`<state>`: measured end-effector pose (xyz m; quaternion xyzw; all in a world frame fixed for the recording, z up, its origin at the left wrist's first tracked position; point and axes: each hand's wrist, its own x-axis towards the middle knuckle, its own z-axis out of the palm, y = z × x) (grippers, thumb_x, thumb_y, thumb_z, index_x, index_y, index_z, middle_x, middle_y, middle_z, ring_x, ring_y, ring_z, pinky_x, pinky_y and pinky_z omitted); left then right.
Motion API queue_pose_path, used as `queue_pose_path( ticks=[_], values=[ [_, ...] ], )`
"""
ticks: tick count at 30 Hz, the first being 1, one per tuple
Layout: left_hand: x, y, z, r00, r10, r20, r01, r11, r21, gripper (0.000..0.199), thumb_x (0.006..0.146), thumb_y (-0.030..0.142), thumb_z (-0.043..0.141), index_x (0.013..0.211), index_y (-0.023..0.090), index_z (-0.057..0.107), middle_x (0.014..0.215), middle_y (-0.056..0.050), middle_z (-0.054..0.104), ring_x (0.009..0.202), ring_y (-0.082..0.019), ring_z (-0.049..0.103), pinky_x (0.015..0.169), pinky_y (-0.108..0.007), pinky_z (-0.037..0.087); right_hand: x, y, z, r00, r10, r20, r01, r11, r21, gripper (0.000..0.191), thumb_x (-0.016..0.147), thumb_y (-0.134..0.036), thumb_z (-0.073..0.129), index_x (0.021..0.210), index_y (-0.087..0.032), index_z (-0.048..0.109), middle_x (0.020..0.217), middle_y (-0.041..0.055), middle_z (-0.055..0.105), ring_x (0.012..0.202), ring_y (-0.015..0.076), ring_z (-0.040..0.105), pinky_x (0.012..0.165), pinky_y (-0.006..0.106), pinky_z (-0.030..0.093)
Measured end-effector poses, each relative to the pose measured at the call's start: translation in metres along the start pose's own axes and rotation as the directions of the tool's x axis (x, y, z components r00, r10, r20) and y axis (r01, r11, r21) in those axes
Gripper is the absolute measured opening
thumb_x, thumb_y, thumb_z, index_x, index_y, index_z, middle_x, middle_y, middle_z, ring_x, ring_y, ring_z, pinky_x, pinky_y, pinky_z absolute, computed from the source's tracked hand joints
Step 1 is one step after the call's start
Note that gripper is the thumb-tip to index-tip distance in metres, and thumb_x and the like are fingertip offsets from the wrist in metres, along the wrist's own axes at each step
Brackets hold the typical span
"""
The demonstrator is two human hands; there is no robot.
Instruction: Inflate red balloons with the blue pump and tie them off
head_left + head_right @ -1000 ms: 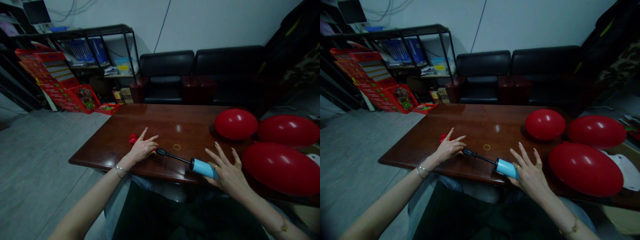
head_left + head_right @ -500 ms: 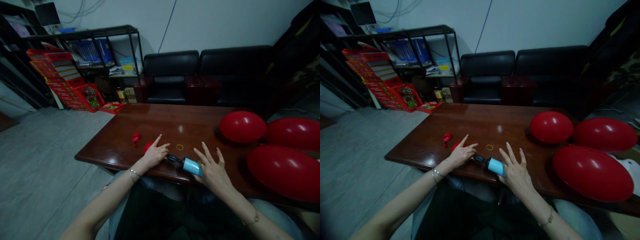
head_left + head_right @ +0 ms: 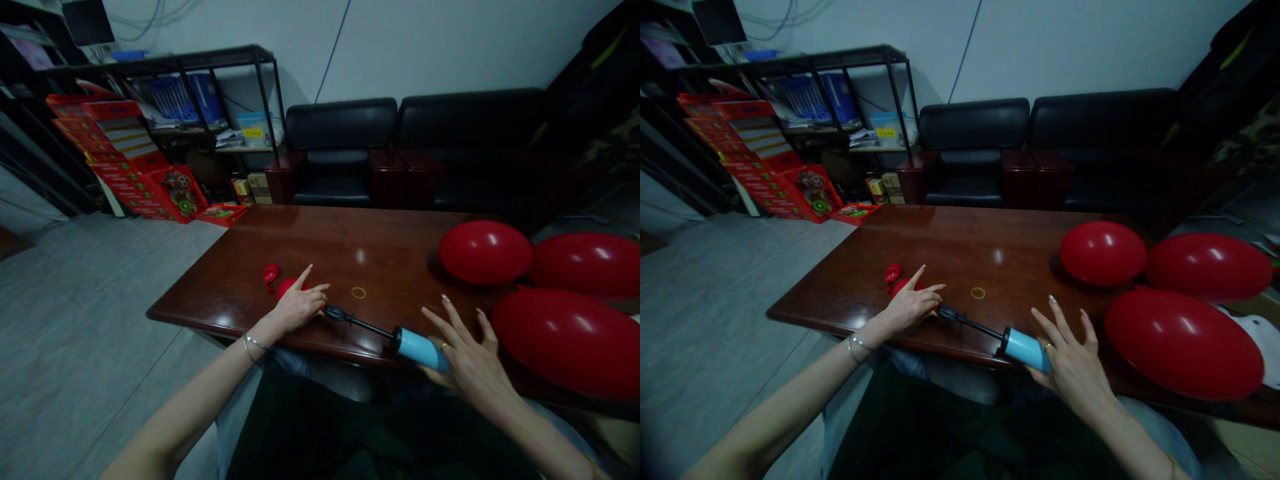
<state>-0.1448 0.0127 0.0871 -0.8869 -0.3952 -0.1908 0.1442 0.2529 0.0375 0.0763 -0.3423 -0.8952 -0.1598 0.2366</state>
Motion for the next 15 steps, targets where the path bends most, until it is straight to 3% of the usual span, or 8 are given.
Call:
queue_pose_path(
  ticks=[8,11,15],
  values=[
    [0.014,0.027,0.017,0.998,0.036,0.054,-0.038,0.998,0.043,0.021,0.101,0.018,0.049,0.088,0.018,0.065,0.091,0.002,0.074,0.126,-0.017,0.064,0.128,-0.054,-0.012,0.032,-0.038,0.013,0.998,-0.051,0.032,0.052,0.998,-0.028,0.018,0.081,-0.032,0.06,0.081,-0.021,0.074,0.15,0.0046,0.055,0.149,0.0346,0.035,0.125,0.065,0.003],
    [0.014,0.026,0.02,0.999,0.018,0.049,-0.022,0.996,0.083,0.019,0.1,0.018,0.052,0.088,0.018,0.066,0.091,0.002,0.074,0.126,-0.018,0.064,0.127,-0.054,-0.015,0.04,-0.049,0.015,0.997,-0.051,0.06,0.054,0.997,-0.052,0.018,0.079,-0.036,0.065,0.077,-0.021,0.073,0.154,0.0054,0.051,0.151,0.0359,0.031,0.124,0.065,0.003],
    [0.009,0.016,0.014,0.998,0.028,0.047,-0.031,0.997,0.074,0.019,0.1,0.021,0.053,0.09,0.02,0.068,0.093,0.004,0.075,0.127,-0.019,0.063,0.126,-0.056,-0.017,0.032,-0.044,0.014,0.998,-0.025,0.054,0.027,0.999,-0.026,0.027,0.083,-0.044,0.061,0.08,-0.021,0.074,0.152,0.0075,0.053,0.151,0.0372,0.031,0.123,0.067,0.005]
  ],
)
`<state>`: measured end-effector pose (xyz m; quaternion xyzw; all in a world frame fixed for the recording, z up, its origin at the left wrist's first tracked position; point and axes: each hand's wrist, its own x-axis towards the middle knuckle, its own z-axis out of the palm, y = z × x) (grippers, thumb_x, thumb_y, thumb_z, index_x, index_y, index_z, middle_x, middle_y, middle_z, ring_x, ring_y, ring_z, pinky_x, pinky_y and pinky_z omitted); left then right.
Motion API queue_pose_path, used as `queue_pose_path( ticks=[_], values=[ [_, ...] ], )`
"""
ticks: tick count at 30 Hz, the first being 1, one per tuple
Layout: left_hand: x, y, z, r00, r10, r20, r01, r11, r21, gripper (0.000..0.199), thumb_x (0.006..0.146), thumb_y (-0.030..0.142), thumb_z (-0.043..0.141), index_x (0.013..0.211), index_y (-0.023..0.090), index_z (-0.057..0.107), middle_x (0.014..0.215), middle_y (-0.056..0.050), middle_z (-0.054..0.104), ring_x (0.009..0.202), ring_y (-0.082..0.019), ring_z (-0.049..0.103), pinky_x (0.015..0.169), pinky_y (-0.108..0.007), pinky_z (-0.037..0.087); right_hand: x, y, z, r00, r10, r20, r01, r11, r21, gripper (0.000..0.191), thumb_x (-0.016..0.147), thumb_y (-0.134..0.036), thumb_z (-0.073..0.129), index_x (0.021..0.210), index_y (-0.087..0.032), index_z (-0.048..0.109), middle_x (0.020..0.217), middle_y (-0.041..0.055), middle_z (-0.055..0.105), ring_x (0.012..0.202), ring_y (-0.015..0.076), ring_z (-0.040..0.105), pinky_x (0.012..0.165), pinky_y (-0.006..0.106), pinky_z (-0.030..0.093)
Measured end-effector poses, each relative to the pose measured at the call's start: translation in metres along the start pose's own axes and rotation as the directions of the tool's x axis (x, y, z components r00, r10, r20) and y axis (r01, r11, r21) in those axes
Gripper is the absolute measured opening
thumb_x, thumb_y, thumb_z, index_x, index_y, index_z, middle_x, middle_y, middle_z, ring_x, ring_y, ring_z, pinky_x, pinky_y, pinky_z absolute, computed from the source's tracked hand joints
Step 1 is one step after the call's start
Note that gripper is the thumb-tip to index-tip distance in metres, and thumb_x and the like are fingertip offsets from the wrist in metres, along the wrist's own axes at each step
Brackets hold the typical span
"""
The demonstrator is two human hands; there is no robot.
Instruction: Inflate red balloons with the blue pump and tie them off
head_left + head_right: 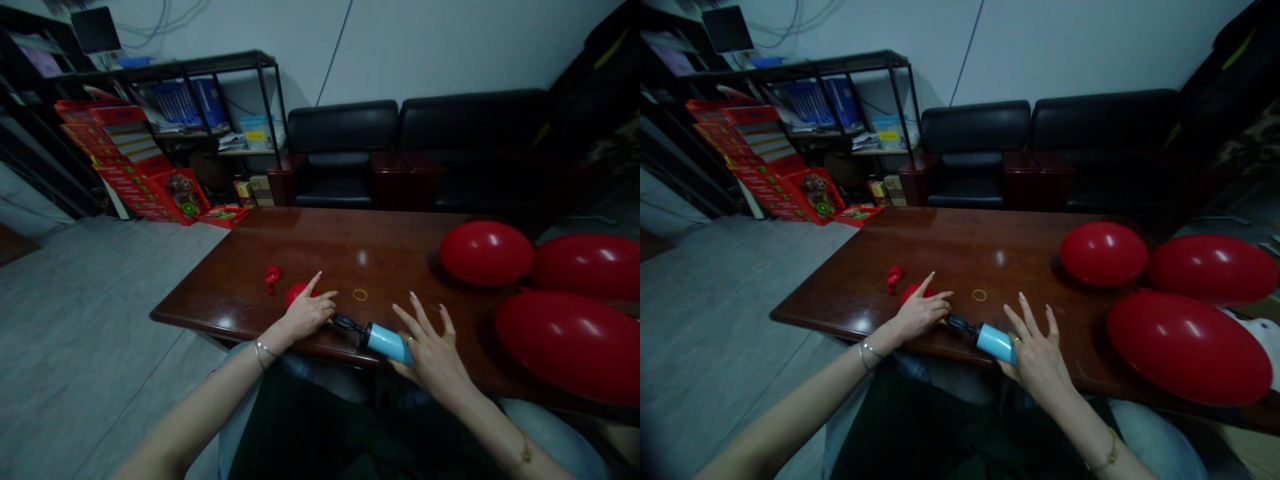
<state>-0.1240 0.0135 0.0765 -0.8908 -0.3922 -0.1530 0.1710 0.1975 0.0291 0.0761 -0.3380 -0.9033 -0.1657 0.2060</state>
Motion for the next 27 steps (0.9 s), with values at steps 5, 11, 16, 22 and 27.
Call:
queue_pose_path(
  ticks=[5,11,16,22,27],
  values=[
    [-0.006,-0.014,-0.009,0.999,-0.034,-0.002,0.034,0.999,-0.015,0.017,0.098,0.021,0.056,0.091,0.02,0.071,0.096,0.003,0.077,0.127,-0.021,0.063,0.125,-0.06,-0.015,-0.026,0.026,-0.008,0.997,0.052,-0.053,-0.049,0.998,0.049,0.041,0.092,-0.049,0.047,0.083,-0.02,0.074,0.145,0.0105,0.059,0.148,0.0358,0.037,0.122,0.066,0.008],
    [-0.002,-0.022,-0.013,0.995,-0.093,-0.042,0.092,0.996,-0.006,0.014,0.095,0.015,0.059,0.093,0.019,0.072,0.101,0.002,0.079,0.131,-0.024,0.06,0.125,-0.061,-0.014,-0.035,0.041,-0.014,0.994,0.073,-0.083,-0.072,0.997,0.016,0.045,0.095,-0.047,0.041,0.077,-0.021,0.071,0.145,0.0108,0.059,0.146,0.0353,0.039,0.122,0.068,0.008],
    [0.016,-0.008,-0.007,0.992,-0.072,-0.101,0.069,0.997,-0.037,0.014,0.095,0.013,0.059,0.091,0.018,0.072,0.113,-0.001,0.077,0.137,-0.025,0.055,0.124,-0.061,-0.017,-0.016,0.036,-0.004,0.994,0.011,-0.106,-0.018,0.998,-0.06,0.033,0.09,-0.04,0.05,0.07,-0.021,0.069,0.148,0.0086,0.056,0.148,0.0356,0.036,0.122,0.068,0.003],
    [0.026,0.009,0.004,0.998,-0.012,-0.054,0.01,1.0,-0.027,0.017,0.095,0.018,0.06,0.081,0.019,0.071,0.126,-0.003,0.073,0.141,-0.024,0.05,0.124,-0.057,-0.019,0.009,0.019,0.002,0.995,-0.076,-0.059,0.069,0.991,-0.116,0.019,0.08,-0.037,0.064,0.078,-0.02,0.073,0.157,0.006,0.046,0.152,0.0369,0.026,0.123,0.066,0.0],
    [0.02,-0.001,-0.004,0.999,-0.022,-0.023,0.022,1.0,0.002,0.017,0.093,0.03,0.066,0.08,0.02,0.07,0.137,-0.002,0.067,0.147,-0.03,0.04,0.122,-0.062,-0.021,-0.002,0.025,0.002,0.998,-0.036,-0.045,0.034,0.998,-0.046,0.03,0.083,-0.048,0.062,0.082,-0.021,0.075,0.156,0.0081,0.048,0.152,0.0377,0.026,0.122,0.068,0.003]
  ],
)
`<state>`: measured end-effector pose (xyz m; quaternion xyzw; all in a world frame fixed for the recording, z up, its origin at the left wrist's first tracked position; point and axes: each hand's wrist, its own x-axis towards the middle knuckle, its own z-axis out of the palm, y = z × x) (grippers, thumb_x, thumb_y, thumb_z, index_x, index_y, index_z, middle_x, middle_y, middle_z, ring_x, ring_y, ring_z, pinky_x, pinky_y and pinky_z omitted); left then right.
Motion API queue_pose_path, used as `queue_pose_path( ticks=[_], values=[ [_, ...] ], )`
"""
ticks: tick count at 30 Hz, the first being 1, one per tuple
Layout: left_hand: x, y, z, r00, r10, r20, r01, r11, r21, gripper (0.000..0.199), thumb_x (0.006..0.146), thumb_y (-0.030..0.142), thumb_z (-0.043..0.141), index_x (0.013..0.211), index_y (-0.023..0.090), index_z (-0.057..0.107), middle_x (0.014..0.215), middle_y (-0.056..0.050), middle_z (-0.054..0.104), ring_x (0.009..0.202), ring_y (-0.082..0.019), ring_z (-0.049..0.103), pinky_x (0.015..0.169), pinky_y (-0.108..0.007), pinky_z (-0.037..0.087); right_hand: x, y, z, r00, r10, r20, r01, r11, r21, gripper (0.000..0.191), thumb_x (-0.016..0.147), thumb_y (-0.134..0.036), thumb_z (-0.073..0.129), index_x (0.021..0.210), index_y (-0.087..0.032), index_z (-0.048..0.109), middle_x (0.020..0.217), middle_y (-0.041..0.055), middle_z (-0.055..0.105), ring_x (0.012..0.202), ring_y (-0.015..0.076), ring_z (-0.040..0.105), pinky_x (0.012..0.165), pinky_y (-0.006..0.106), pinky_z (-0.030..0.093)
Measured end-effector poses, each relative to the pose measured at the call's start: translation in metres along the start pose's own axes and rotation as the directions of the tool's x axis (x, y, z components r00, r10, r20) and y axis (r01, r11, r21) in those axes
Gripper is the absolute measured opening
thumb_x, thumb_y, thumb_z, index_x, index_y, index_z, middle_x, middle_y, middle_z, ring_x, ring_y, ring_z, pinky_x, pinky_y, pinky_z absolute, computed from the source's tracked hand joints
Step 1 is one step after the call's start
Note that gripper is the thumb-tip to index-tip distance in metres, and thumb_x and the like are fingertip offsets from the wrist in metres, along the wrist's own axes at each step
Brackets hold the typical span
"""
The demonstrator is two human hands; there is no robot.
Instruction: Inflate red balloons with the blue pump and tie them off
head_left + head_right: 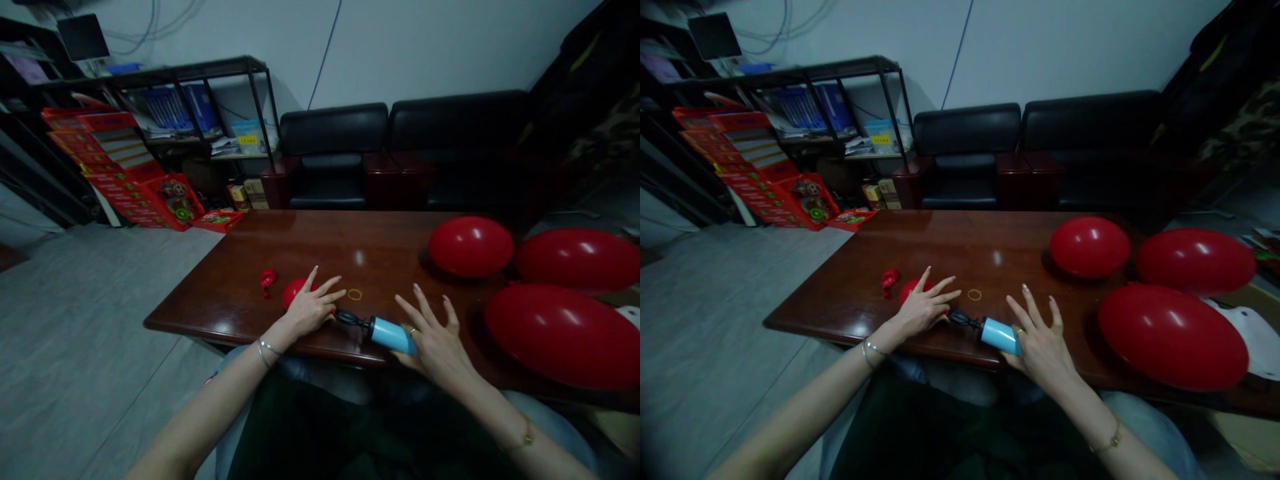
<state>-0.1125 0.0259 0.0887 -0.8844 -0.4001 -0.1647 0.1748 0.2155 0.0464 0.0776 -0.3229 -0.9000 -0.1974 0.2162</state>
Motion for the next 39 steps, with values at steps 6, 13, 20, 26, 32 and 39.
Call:
queue_pose_path(
  ticks=[6,13,20,26,32,39],
  values=[
    [-0.011,-0.021,-0.015,0.999,-0.033,0.033,0.032,0.999,0.023,0.011,0.089,0.029,0.071,0.082,0.022,0.073,0.133,-0.002,0.069,0.148,-0.03,0.04,0.124,-0.062,-0.018,-0.027,0.025,-0.016,0.998,0.069,0.013,-0.069,0.997,0.014,0.034,0.087,-0.049,0.057,0.088,-0.021,0.076,0.152,0.0102,0.052,0.152,0.0381,0.028,0.122,0.067,0.006],
    [-0.013,-0.017,-0.016,0.999,-0.036,0.009,0.035,0.999,0.028,0.016,0.092,0.025,0.067,0.077,0.02,0.071,0.128,-0.003,0.072,0.144,-0.028,0.046,0.124,-0.06,-0.018,-0.023,0.026,-0.021,0.998,0.049,0.036,-0.048,0.999,-0.014,0.029,0.087,-0.039,0.056,0.073,-0.02,0.073,0.15,0.0086,0.055,0.15,0.037,0.032,0.122,0.067,0.003],
    [0.0,0.01,-0.002,0.999,0.01,0.04,-0.01,1.0,0.009,0.018,0.094,0.024,0.063,0.079,0.019,0.071,0.13,-0.004,0.071,0.145,-0.025,0.045,0.125,-0.057,-0.018,0.006,-0.007,-0.006,0.999,-0.044,0.025,0.045,0.999,-0.031,0.022,0.083,-0.039,0.062,0.081,-0.021,0.074,0.156,0.004,0.047,0.153,0.0351,0.025,0.123,0.065,-0.004],
    [-0.002,0.007,-0.003,0.999,0.009,0.033,-0.009,1.0,-0.009,0.017,0.094,0.027,0.063,0.082,0.021,0.074,0.12,0.001,0.076,0.141,-0.028,0.05,0.123,-0.06,-0.02,0.001,-0.014,-0.009,0.999,0.027,0.038,-0.028,0.999,0.024,0.029,0.083,-0.046,0.062,0.078,-0.02,0.074,0.155,0.0072,0.049,0.153,0.0374,0.026,0.123,0.067,0.002],
    [-0.006,-0.012,-0.016,1.0,-0.008,0.028,0.009,0.999,-0.031,0.012,0.093,0.028,0.066,0.088,0.024,0.076,0.112,0.001,0.078,0.137,-0.027,0.054,0.123,-0.063,-0.019,-0.028,0.016,-0.023,0.998,0.063,0.013,-0.063,0.997,0.052,0.043,0.092,-0.053,0.048,0.084,-0.021,0.076,0.15,0.0085,0.055,0.151,0.0372,0.031,0.122,0.068,0.006],
    [-0.009,-0.022,-0.017,0.999,-0.044,0.018,0.043,0.998,0.035,0.011,0.091,0.022,0.066,0.085,0.022,0.075,0.109,-0.001,0.079,0.135,-0.027,0.056,0.123,-0.065,-0.017,-0.031,0.024,-0.025,0.995,0.101,0.024,-0.1,0.995,-0.004,0.034,0.091,-0.044,0.052,0.079,-0.02,0.074,0.151,0.0088,0.054,0.15,0.037,0.033,0.122,0.067,0.006]
  ],
)
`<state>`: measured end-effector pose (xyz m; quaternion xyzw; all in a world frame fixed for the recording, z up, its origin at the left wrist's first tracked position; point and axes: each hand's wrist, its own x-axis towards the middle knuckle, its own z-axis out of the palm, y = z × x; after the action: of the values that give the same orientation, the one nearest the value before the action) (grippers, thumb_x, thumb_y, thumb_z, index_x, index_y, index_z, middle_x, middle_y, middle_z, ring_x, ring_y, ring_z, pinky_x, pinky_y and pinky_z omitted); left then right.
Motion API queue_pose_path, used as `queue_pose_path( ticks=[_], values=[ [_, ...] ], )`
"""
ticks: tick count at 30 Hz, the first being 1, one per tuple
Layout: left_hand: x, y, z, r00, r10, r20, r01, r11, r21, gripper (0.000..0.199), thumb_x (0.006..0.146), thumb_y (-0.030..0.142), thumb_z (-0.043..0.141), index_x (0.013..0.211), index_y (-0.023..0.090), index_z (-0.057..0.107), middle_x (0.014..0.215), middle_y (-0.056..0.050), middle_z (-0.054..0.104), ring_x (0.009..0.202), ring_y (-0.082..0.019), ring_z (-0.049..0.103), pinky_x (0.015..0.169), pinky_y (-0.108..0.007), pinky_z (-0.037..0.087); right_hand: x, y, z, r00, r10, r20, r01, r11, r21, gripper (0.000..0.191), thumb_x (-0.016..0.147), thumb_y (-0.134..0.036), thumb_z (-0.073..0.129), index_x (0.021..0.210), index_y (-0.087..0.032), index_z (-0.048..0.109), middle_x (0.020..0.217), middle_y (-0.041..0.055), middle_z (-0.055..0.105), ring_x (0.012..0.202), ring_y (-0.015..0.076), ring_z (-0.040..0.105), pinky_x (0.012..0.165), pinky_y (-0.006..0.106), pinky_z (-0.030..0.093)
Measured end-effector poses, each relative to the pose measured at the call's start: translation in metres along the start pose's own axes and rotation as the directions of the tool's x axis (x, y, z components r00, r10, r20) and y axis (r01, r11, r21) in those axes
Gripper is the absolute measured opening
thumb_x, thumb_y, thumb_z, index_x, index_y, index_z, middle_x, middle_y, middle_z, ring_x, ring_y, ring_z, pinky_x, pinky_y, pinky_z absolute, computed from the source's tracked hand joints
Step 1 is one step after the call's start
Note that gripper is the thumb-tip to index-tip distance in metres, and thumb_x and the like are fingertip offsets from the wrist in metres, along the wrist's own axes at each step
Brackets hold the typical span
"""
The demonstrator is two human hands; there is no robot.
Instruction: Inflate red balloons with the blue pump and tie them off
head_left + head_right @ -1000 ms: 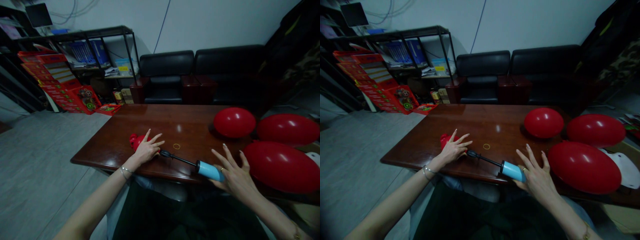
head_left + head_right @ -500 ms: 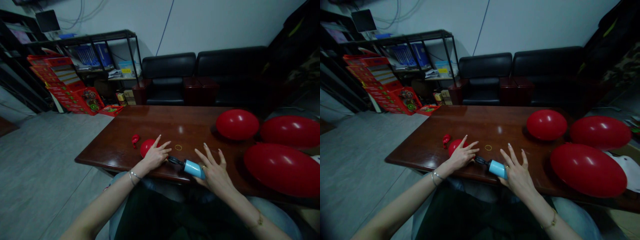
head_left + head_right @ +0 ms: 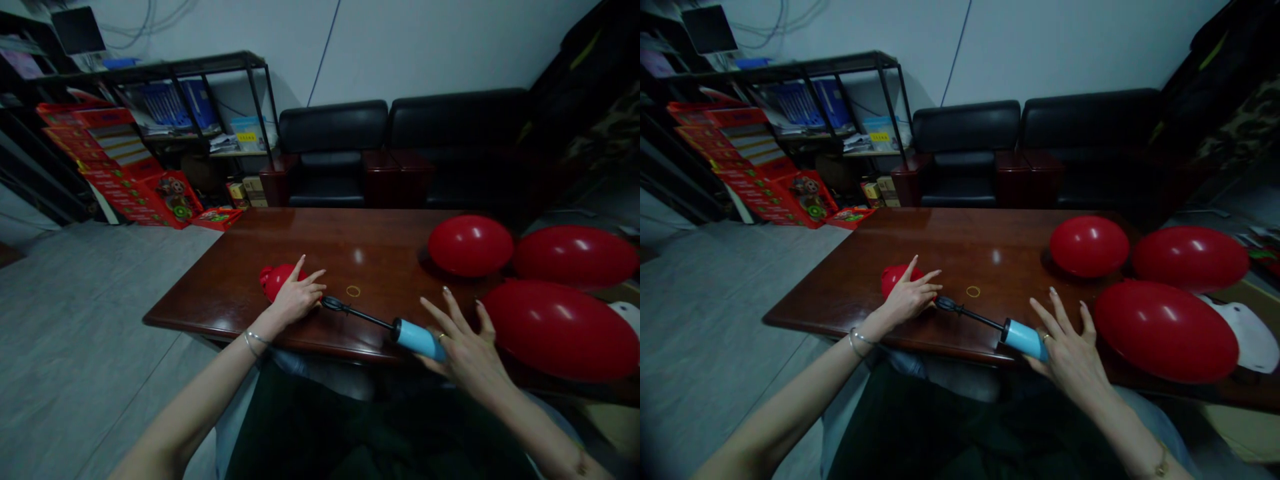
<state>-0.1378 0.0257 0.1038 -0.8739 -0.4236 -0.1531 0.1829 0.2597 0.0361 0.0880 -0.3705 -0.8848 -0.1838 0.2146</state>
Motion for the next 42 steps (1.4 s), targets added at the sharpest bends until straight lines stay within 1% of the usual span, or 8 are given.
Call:
queue_pose_path(
  ticks=[4,7,12,22,25,29,33,42],
  values=[
    [0.013,0.017,0.001,0.999,0.041,-0.029,-0.041,0.999,0.005,0.017,0.095,0.021,0.06,0.084,0.02,0.073,0.109,-0.002,0.079,0.134,-0.026,0.057,0.124,-0.062,-0.017,0.019,-0.018,0.016,0.997,-0.072,-0.001,0.071,0.997,-0.017,0.024,0.086,-0.038,0.06,0.075,-0.021,0.072,0.152,0.0055,0.052,0.15,0.0354,0.032,0.123,0.066,0.0],
    [0.023,0.029,0.003,0.998,0.064,-0.029,-0.064,0.998,-0.003,0.021,0.097,0.019,0.057,0.083,0.019,0.073,0.111,-0.003,0.078,0.137,-0.025,0.054,0.125,-0.06,-0.016,0.031,-0.036,0.026,0.998,-0.05,-0.041,0.05,0.999,0.006,0.019,0.08,-0.039,0.066,0.079,-0.022,0.074,0.15,0.0048,0.055,0.151,0.0348,0.03,0.124,0.065,0.001],
    [0.026,0.021,0.007,0.998,0.056,0.018,-0.055,0.997,-0.046,0.018,0.094,0.019,0.06,0.084,0.021,0.075,0.109,-0.001,0.079,0.137,-0.027,0.055,0.123,-0.066,-0.017,0.036,-0.052,0.022,1.0,-0.005,-0.005,0.005,1.0,0.022,0.027,0.079,-0.046,0.067,0.079,-0.02,0.074,0.152,0.0082,0.052,0.152,0.0381,0.026,0.122,0.068,0.002],
    [0.042,-0.027,-0.003,0.988,0.148,0.037,-0.146,0.988,-0.039,0.015,0.094,0.019,0.062,0.089,0.023,0.076,0.11,0.001,0.079,0.135,-0.026,0.057,0.123,-0.064,-0.017,0.001,-0.025,0.008,0.997,0.075,0.004,-0.075,0.997,0.011,0.039,0.089,-0.053,0.053,0.082,-0.021,0.075,0.148,0.0103,0.056,0.15,0.0381,0.033,0.122,0.069,0.005],
    [0.048,-0.022,0.004,0.986,0.153,0.06,-0.15,0.987,-0.053,0.017,0.094,0.017,0.061,0.089,0.021,0.076,0.111,-0.001,0.078,0.135,-0.027,0.056,0.123,-0.066,-0.013,0.001,-0.026,0.008,0.997,0.076,0.006,-0.076,0.997,0.007,0.039,0.089,-0.051,0.053,0.076,-0.02,0.073,0.148,0.0101,0.056,0.149,0.0378,0.034,0.122,0.069,0.005],
    [0.058,-0.001,0.016,0.979,0.19,0.07,-0.183,0.979,-0.093,0.018,0.095,0.016,0.059,0.093,0.021,0.076,0.115,-0.003,0.077,0.138,-0.025,0.053,0.125,-0.065,-0.008,0.018,-0.039,0.011,0.998,0.068,-0.005,-0.068,0.998,0.003,0.03,0.085,-0.044,0.061,0.071,-0.02,0.071,0.149,0.0095,0.055,0.15,0.0378,0.031,0.122,0.069,0.006],
    [0.064,0.012,0.022,0.977,0.204,0.065,-0.195,0.972,-0.129,0.018,0.094,0.015,0.06,0.097,0.022,0.077,0.117,-0.002,0.077,0.14,-0.025,0.052,0.126,-0.062,-0.01,0.03,-0.049,0.018,0.995,0.093,-0.025,-0.093,0.996,-0.009,0.027,0.083,-0.043,0.065,0.072,-0.02,0.071,0.148,0.0103,0.056,0.151,0.0376,0.028,0.122,0.068,0.006],
    [0.053,-0.005,0.011,0.983,0.171,0.074,-0.161,0.98,-0.119,0.015,0.094,0.022,0.063,0.085,0.022,0.076,0.118,-0.001,0.076,0.14,-0.027,0.051,0.122,-0.065,-0.017,0.0,-0.029,0.018,0.992,0.125,-0.014,-0.125,0.992,-0.019,0.038,0.086,-0.054,0.057,0.083,-0.02,0.074,0.153,0.0109,0.05,0.152,0.0399,0.026,0.12,0.07,0.005]
  ],
)
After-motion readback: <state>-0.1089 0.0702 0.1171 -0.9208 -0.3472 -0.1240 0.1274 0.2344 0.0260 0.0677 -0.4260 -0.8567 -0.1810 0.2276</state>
